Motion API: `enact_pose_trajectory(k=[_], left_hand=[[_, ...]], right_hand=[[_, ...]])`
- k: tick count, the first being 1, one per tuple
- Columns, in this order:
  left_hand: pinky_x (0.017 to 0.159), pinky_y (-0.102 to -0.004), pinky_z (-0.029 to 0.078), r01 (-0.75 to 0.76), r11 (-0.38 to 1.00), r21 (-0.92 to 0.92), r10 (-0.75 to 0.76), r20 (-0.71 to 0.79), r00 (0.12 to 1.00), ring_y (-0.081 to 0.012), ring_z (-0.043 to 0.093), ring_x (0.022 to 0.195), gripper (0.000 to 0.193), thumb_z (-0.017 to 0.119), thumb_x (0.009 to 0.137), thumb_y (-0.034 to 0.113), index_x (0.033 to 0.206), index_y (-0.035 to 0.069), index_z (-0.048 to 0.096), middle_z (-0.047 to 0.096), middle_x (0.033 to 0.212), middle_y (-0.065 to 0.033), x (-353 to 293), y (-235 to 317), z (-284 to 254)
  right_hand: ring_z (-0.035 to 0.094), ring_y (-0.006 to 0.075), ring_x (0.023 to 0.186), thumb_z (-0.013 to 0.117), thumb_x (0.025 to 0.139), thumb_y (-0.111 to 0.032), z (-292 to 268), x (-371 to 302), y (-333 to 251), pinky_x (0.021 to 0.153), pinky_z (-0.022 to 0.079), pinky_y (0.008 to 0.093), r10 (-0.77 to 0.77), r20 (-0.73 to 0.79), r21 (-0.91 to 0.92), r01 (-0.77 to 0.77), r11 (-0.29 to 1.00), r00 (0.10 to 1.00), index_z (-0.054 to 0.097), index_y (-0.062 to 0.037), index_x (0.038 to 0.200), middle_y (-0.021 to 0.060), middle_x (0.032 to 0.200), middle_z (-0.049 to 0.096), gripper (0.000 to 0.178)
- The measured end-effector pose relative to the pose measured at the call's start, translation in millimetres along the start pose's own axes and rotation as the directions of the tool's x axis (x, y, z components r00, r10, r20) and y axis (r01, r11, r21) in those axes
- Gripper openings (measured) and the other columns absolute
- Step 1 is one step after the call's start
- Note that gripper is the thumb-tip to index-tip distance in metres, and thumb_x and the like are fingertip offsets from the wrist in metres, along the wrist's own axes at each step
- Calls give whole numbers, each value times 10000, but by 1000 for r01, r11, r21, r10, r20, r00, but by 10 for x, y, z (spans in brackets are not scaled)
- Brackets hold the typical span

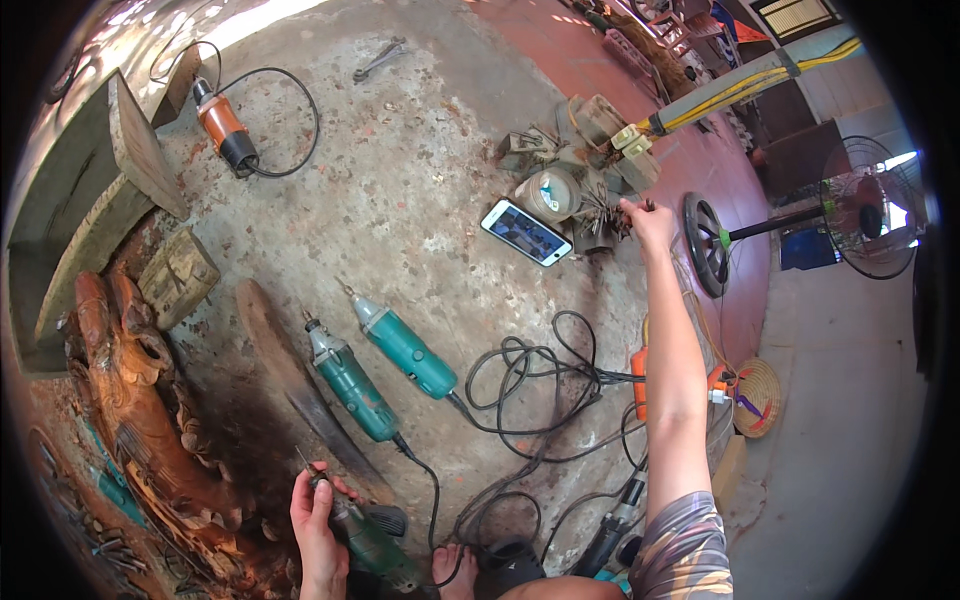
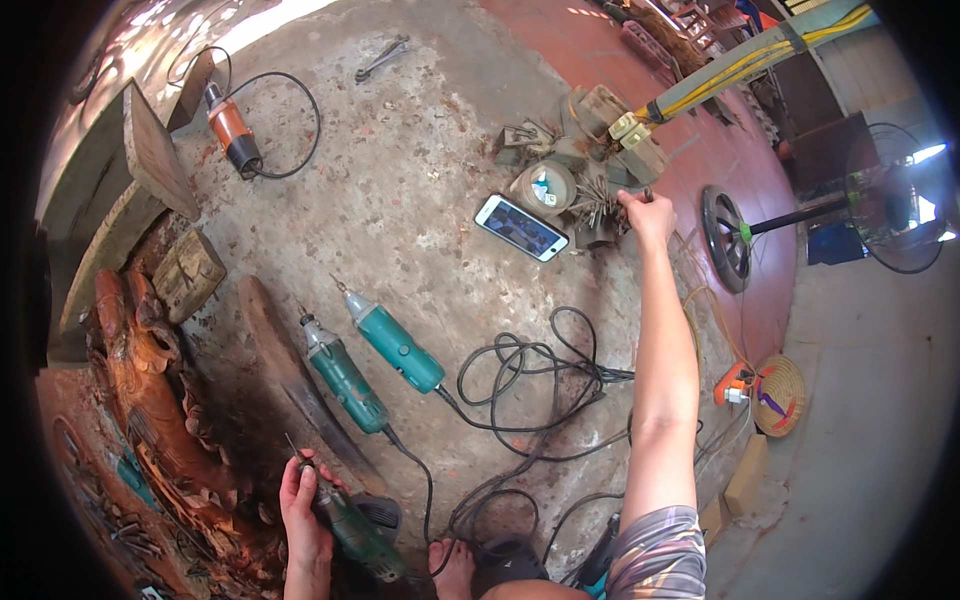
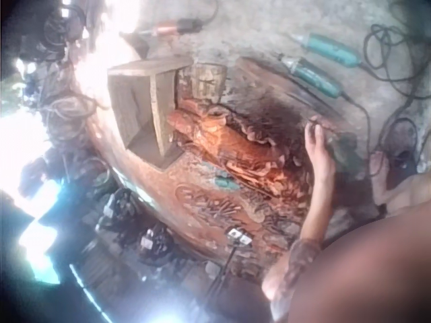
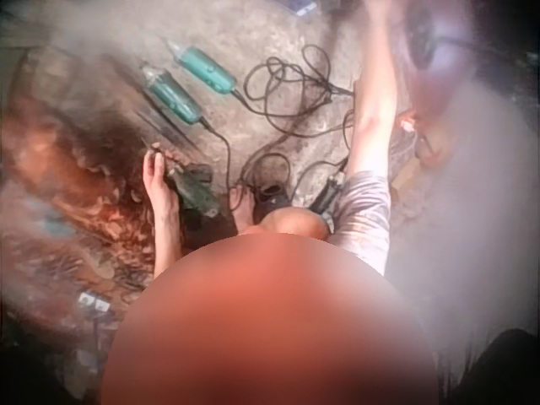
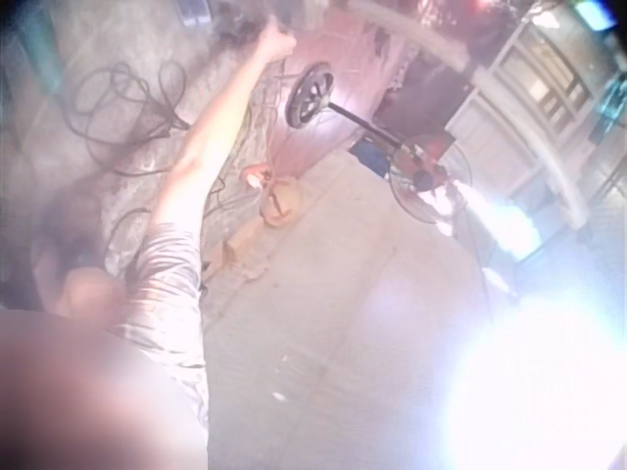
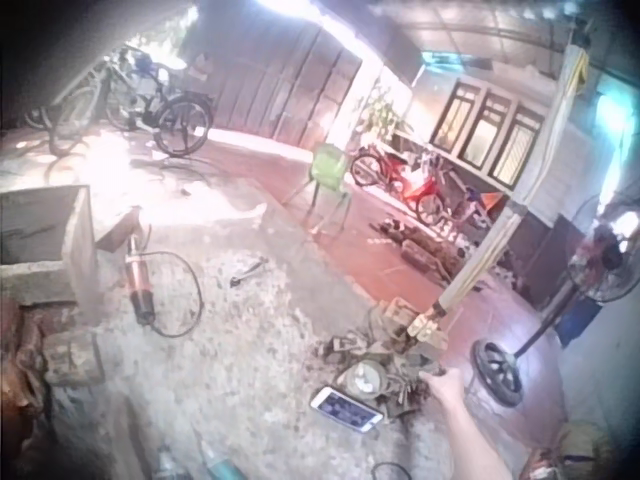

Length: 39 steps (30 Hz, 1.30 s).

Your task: The person sits on the floor and uses a rotary carving tool to shape a large, ornate wooden sculpture. They adjust the tool and work on different sections of the wood, removing material to refine the carved details.

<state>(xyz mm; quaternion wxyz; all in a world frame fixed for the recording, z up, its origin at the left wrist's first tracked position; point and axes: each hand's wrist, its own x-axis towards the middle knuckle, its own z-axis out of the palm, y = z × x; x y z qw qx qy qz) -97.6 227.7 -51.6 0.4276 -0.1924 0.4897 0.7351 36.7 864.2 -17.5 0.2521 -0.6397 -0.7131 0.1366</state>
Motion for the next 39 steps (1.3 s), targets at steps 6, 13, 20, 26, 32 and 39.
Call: enact_pose_trajectory(k=[6,13,20,26,32,39], left_hand=[[805,-375,593,26,998,-54,-27,-22,999,-194,652,885,293,602,1070,177,1336,70,541,620,994,-75,-27,-4,-82],[835,-391,579,24,997,-77,-23,14,1000,-204,642,916,260,581,1083,191,1312,77,536,602,972,-78,-122,13,-22],[883,-393,566,36,999,-38,-30,144,989,-207,644,941,263,571,1087,193,1321,80,528,613,1000,-69,-328,-119,85],[902,-382,582,48,999,10,-47,464,885,-208,674,976,261,541,1092,160,1336,68,521,647,1113,-99,-948,-427,197],[897,-458,616,39,994,-105,10,435,900,-240,692,1018,302,575,1080,233,1337,85,521,551,1496,-183,-1627,-409,-77],[880,-422,619,-236,947,-219,303,356,884,-208,688,992,340,597,1073,259,1358,82,537,646,1243,-119,-1901,345,-702]], right_hand=[[682,125,943,604,857,32,-78,-405,0,865,494,262,-172,166,382,97,919,971,643,16,1346,79,1084,756,491],[703,145,835,500,1098,-131,-597,-2022,465,698,551,264,-79,597,491,-286,823,799,507,-13,1472,148,1185,739,392],[651,76,809,511,1117,-178,-1423,-3199,638,624,502,231,34,797,222,-345,912,602,548,31,1412,89,1044,775,363],[663,82,871,590,1084,-178,-2036,-4276,288,715,535,247,-145,795,335,-226,915,589,620,23,1385,105,1098,784,363],[627,93,768,650,960,1,-2001,-5373,-375,664,546,265,-445,672,584,-55,810,592,698,-58,1343,41,837,614,391],[697,150,861,713,1018,-167,-1751,-6179,-1008,738,589,307,-470,766,640,-584,499,438,557,-70,1302,59,998,676,338]])
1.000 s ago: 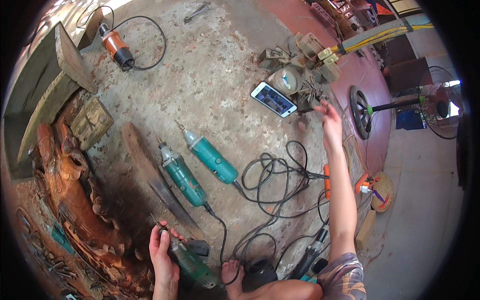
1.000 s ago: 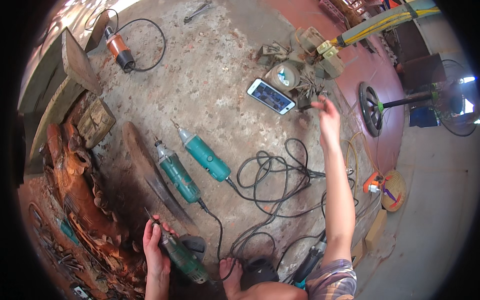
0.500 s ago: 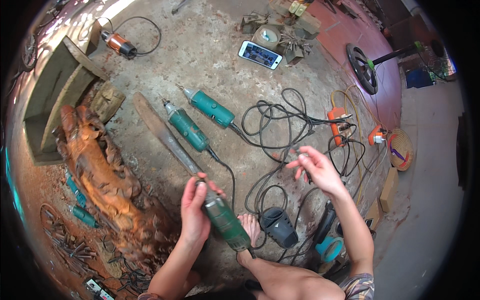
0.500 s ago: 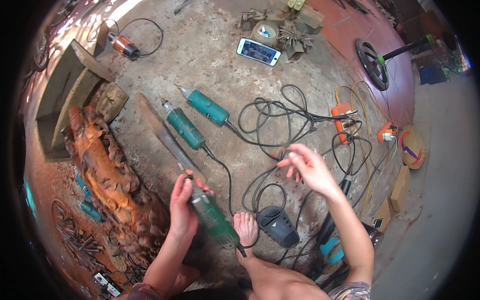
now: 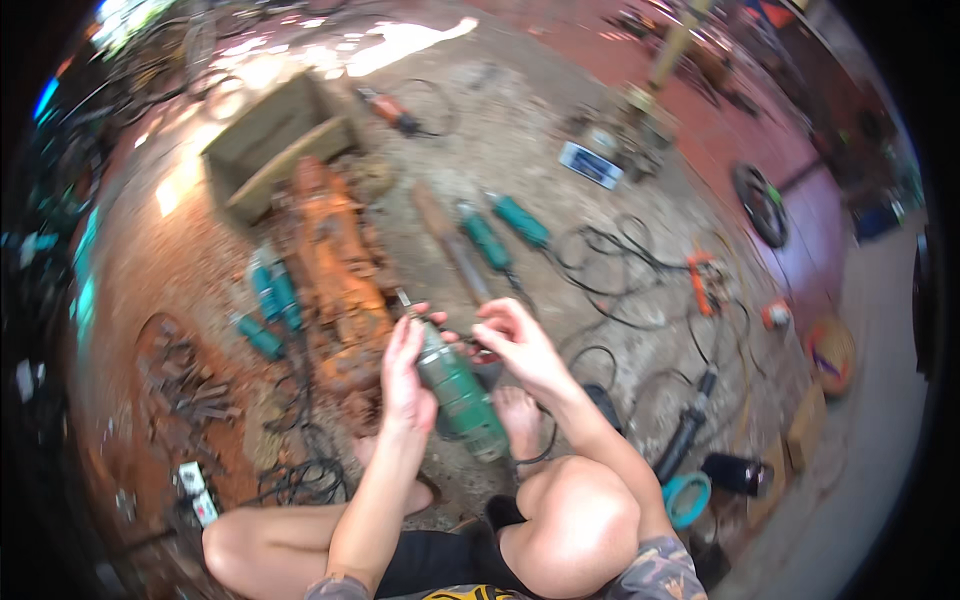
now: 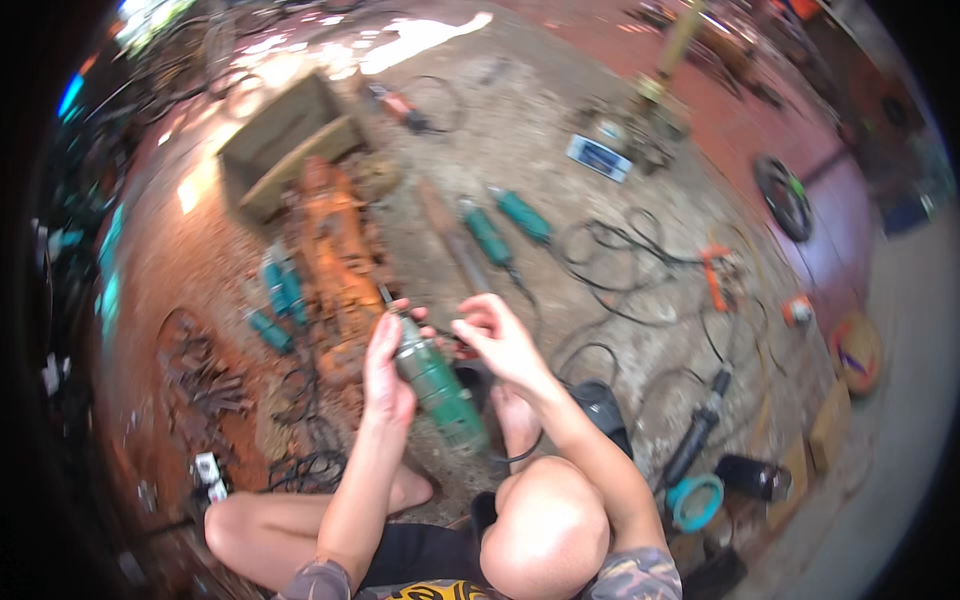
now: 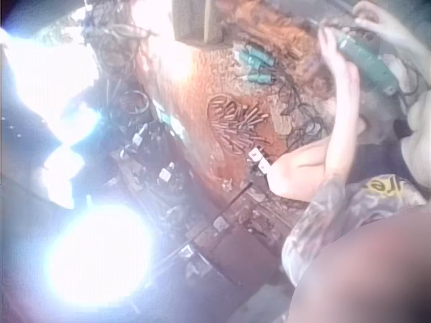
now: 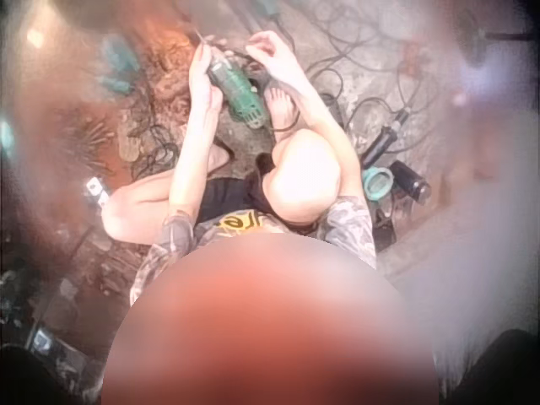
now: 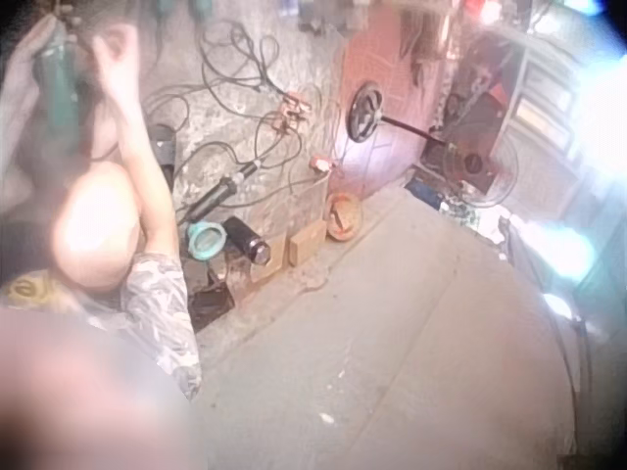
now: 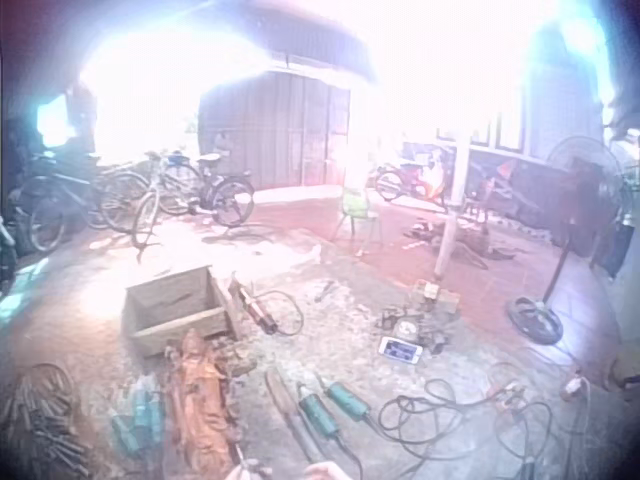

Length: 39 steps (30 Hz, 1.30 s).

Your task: The person sits on the floor and uses a rotary carving tool to shape a large, ornate wooden sculpture. They adjust the tool and work on different sections of the wood, removing material to refine the carved details.

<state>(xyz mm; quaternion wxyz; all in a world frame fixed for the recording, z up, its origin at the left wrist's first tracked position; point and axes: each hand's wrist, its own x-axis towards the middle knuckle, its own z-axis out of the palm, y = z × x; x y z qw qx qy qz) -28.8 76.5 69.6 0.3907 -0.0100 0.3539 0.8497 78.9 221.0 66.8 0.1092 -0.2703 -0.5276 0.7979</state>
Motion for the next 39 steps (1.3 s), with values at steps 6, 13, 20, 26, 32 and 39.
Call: enact_pose_trajectory(k=[6,13,20,26,32,39], left_hand=[[882,-350,578,-339,940,33,340,-31,940,-194,692,1024,384,647,1052,197,1391,47,549,656,1185,-90,-82,266,269],[874,-301,555,-344,897,279,320,131,938,-126,707,964,360,754,972,160,1289,26,646,745,1037,-62,-79,838,657],[961,-331,576,-694,342,634,617,405,674,-174,728,968,262,645,1051,163,1266,15,667,756,1099,-120,-719,3535,-310],[845,-328,596,-278,128,952,945,-32,325,-145,740,869,280,580,1098,232,1150,-5,720,774,1080,-86,-2921,4468,-2547],[793,-312,618,-284,582,762,718,-646,-260,-222,772,907,270,554,1106,186,1215,-42,650,753,1135,-162,-5114,3612,-4634],[866,-322,609,-275,570,774,765,-622,-164,-248,767,999,257,519,1111,128,1255,-45,642,732,1195,-192,-4648,3356,-5277]], right_hand=[[523,243,1359,860,890,-232,79,-517,-53,1127,442,405,22,231,-262,40,964,973,211,-106,1672,163,1536,480,1024],[685,162,901,873,750,8,79,-908,-149,810,572,309,-126,2,-291,121,949,992,536,-27,1312,85,1044,700,657],[657,224,935,803,773,-111,7,-1372,-81,798,576,346,-269,-112,80,278,957,957,553,-20,1268,116,1070,640,562],[660,253,929,726,750,-6,804,-1281,372,841,584,387,10,-19,-40,-11,999,1000,529,-41,1313,119,1074,640,598],[659,255,937,718,744,0,1270,-1112,941,853,582,393,161,109,-351,-113,930,981,525,-46,1323,118,1080,638,612],[656,257,946,708,738,7,1485,-1053,1298,867,579,399,277,155,-531,-157,833,948,520,-51,1334,117,1086,637,628]])
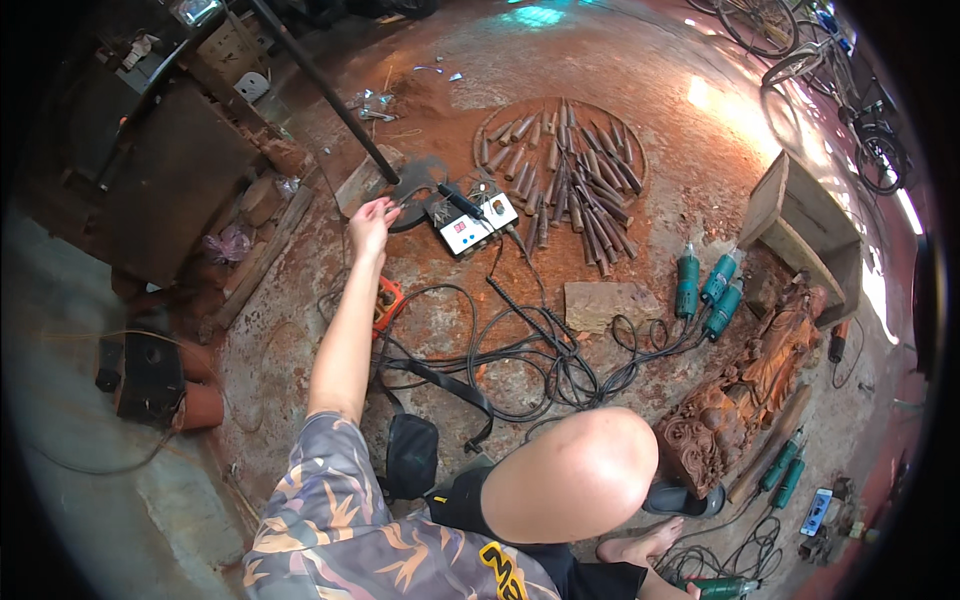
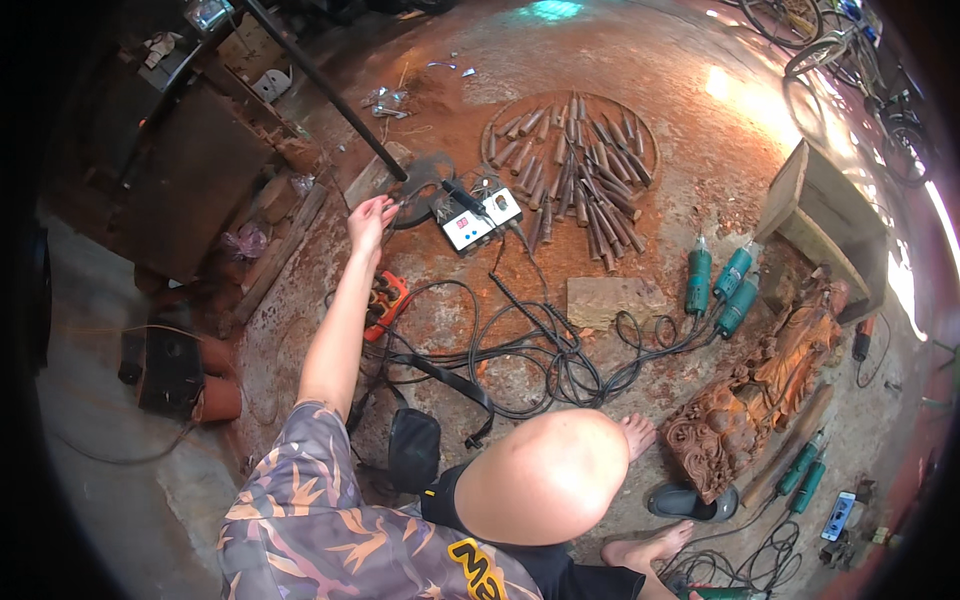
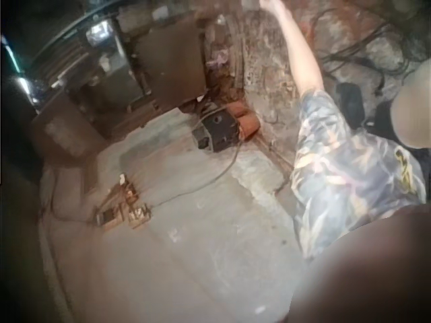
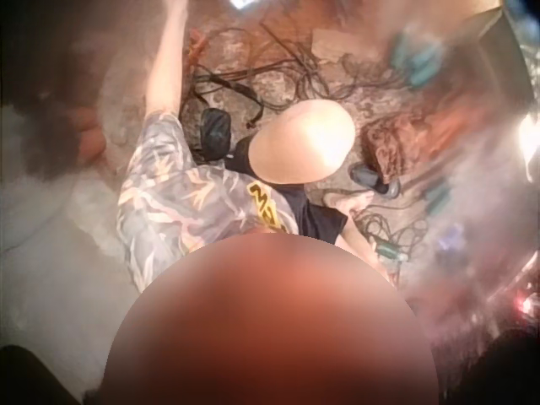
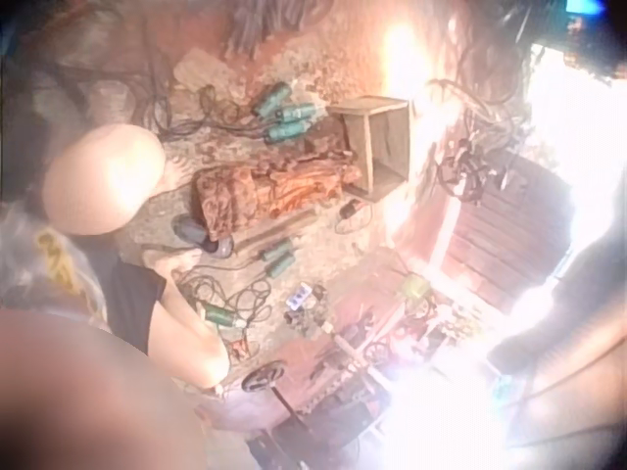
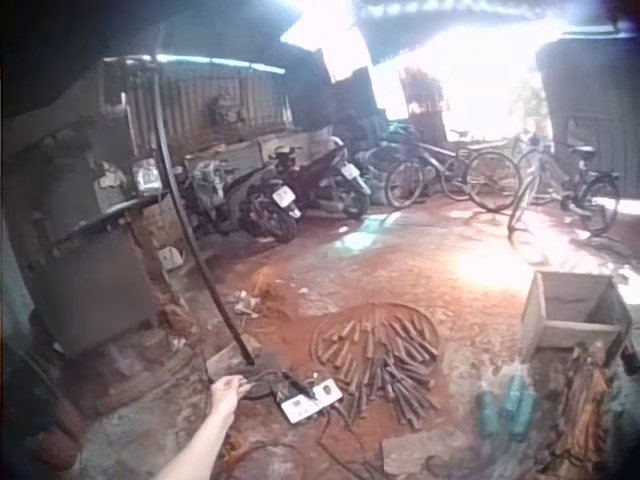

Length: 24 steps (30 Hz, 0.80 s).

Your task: The person sits on the floor and uses a rotary carving tool to shape a large, ornate wooden sculpture. They adjust the tool and work on different sections of the wood, removing material to refine the carved details.

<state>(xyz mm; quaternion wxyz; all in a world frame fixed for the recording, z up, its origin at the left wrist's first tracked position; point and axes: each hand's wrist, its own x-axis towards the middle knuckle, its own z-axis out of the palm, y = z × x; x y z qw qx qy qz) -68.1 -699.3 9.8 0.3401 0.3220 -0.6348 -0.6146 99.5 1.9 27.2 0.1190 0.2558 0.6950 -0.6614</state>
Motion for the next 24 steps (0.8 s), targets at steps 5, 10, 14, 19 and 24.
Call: enact_pose_trajectory(k=[5,10,14,19,24], left_hand=[[896,-345,605,103,995,-10,-102,25,994,-257,756,1034,250,560,1086,116,1258,-42,649,726,1213,-171,285,-244,1016],[849,-335,600,-186,891,414,98,224,970,-189,737,932,233,735,938,99,1151,21,787,790,1063,-136,367,-573,1642],[931,-366,570,-466,532,707,28,536,844,-215,735,1031,346,743,972,241,1235,16,736,782,1152,-122,665,-760,1873],[974,-398,540,-545,336,768,-2,579,815,-252,710,1166,364,661,974,166,1326,77,680,750,1271,-115,1071,-1141,1852],[969,-356,534,-386,776,499,62,549,834,-228,696,1165,368,638,1023,153,1373,42,641,723,1317,-134,563,-1121,2129]], right_hand=[[655,259,953,702,734,12,-105,80,248,878,577,403,61,-56,-36,-64,997,997,517,-55,1342,116,1091,635,639],[653,260,960,695,729,17,-770,-435,558,888,575,408,106,-340,6,-110,994,934,513,-59,1350,115,1095,634,651],[652,262,965,689,725,21,-1518,-1282,966,896,574,412,199,-659,139,-142,980,726,511,-63,1356,115,1099,633,661],[650,263,972,682,721,25,-1707,-1628,1449,906,572,416,339,-723,342,-115,933,602,507,-67,1364,114,1103,632,673],[649,265,978,675,716,30,-1674,-1476,1626,916,570,421,381,-660,440,-78,894,647,504,-71,1372,113,1108,630,685]])
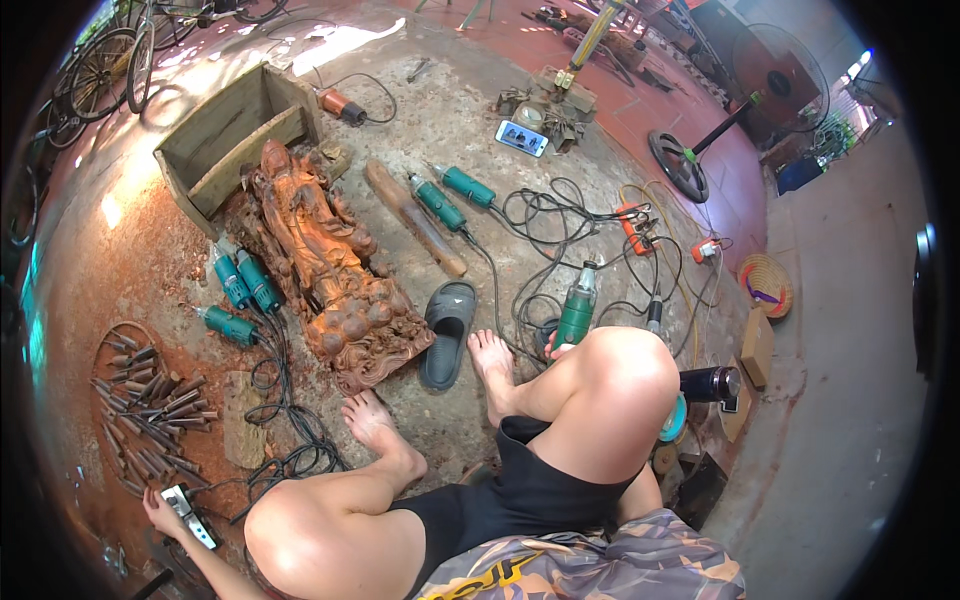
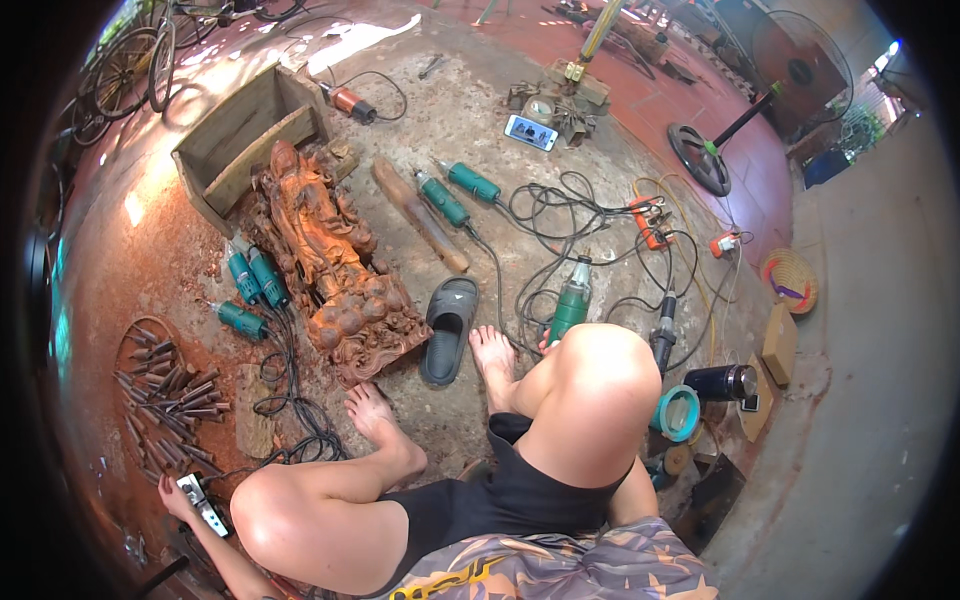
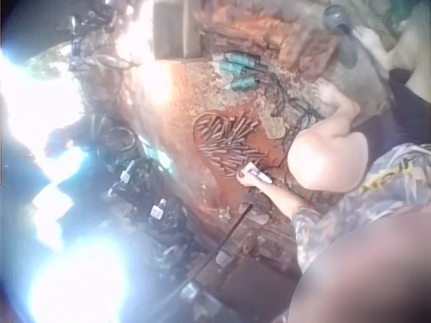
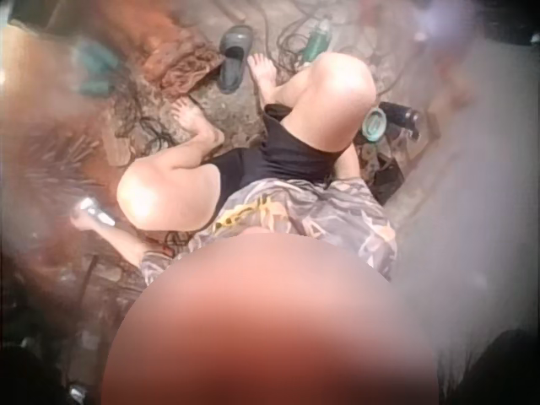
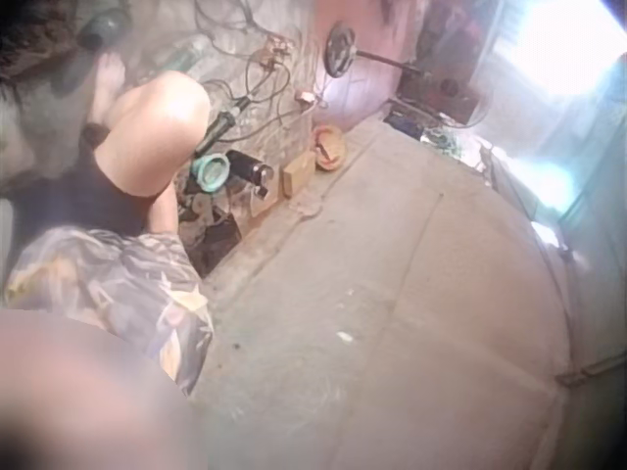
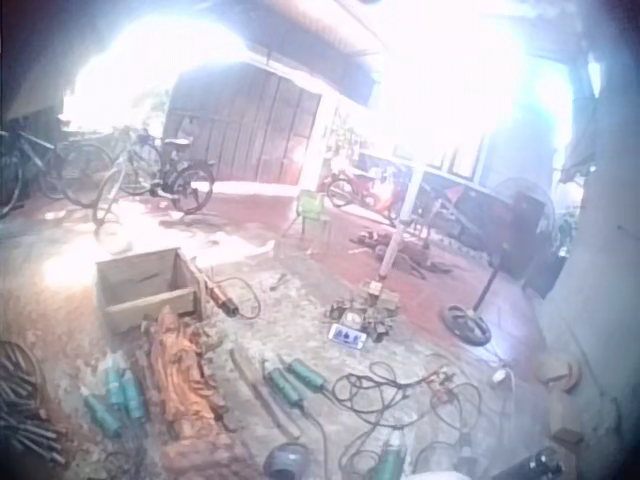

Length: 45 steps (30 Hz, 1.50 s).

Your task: The person sits on the floor and uses a rotary carving tool to shape a large, ornate wooden sculpture. They adjust the tool and work on different sections of the wood, removing material to refine the carved details.

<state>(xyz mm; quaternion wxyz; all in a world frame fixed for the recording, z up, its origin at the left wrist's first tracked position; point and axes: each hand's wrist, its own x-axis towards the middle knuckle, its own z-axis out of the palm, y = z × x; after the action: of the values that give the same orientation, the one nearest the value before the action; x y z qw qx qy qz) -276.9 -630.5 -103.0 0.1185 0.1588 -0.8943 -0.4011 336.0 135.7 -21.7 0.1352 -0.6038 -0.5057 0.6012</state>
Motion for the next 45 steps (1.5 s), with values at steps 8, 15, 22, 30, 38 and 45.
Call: enact_pose_trajectory(k=[8,15,22,30,38,45], left_hand=[[1167,-385,360,-1,991,-133,80,593,801,-273,502,1357,719,701,963,448,1471,-13,487,550,1453,-176,-2470,1122,655],[1211,-411,259,-13,987,-159,154,924,351,-321,370,1428,890,664,912,546,1517,-27,352,409,1529,-210,-4183,2457,1186],[1256,-436,158,-98,956,-276,270,960,-71,-369,237,1499,1064,627,860,643,1564,-42,217,268,1605,-243,-5283,3573,2017],[1307,-465,43,-357,934,-19,-4,998,-63,-423,86,1580,1263,585,802,754,1617,-58,63,107,1692,-281,-5894,4130,2874],[1237,-446,132,-366,927,-86,50,993,-108,-384,180,1485,1107,616,834,633,1559,-67,155,197,1601,-263,-5652,3699,2796],[1120,-410,285,247,969,-5,22,998,-65,-311,353,1324,871,681,872,477,1469,-46,320,383,1443,-212,-5221,3065,1958]], right_hand=[[646,267,989,664,709,38,-386,275,-531,932,567,428,-224,71,513,157,844,972,498,-77,1385,112,1115,628,705],[599,309,1238,722,764,70,-1015,24,-1517,1154,427,616,-601,-275,953,294,-68,751,622,-148,1285,108,1207,652,573],[563,320,1273,706,804,76,-1120,-266,-1465,1231,361,625,-597,-437,894,401,-202,673,573,-112,1301,128,1242,608,548],[617,303,939,639,755,-65,-1079,-350,-603,839,552,521,-589,-141,964,246,101,796,482,-90,1411,149,1057,612,675],[627,371,1242,687,975,-132,-798,-315,-644,1005,573,604,-584,-140,910,336,242,800,317,-310,1584,140,1301,600,734],[549,358,1353,700,964,-117,-690,-373,-1212,1153,426,666,-677,-363,805,582,118,640,336,-313,1561,118,1381,571,726]])
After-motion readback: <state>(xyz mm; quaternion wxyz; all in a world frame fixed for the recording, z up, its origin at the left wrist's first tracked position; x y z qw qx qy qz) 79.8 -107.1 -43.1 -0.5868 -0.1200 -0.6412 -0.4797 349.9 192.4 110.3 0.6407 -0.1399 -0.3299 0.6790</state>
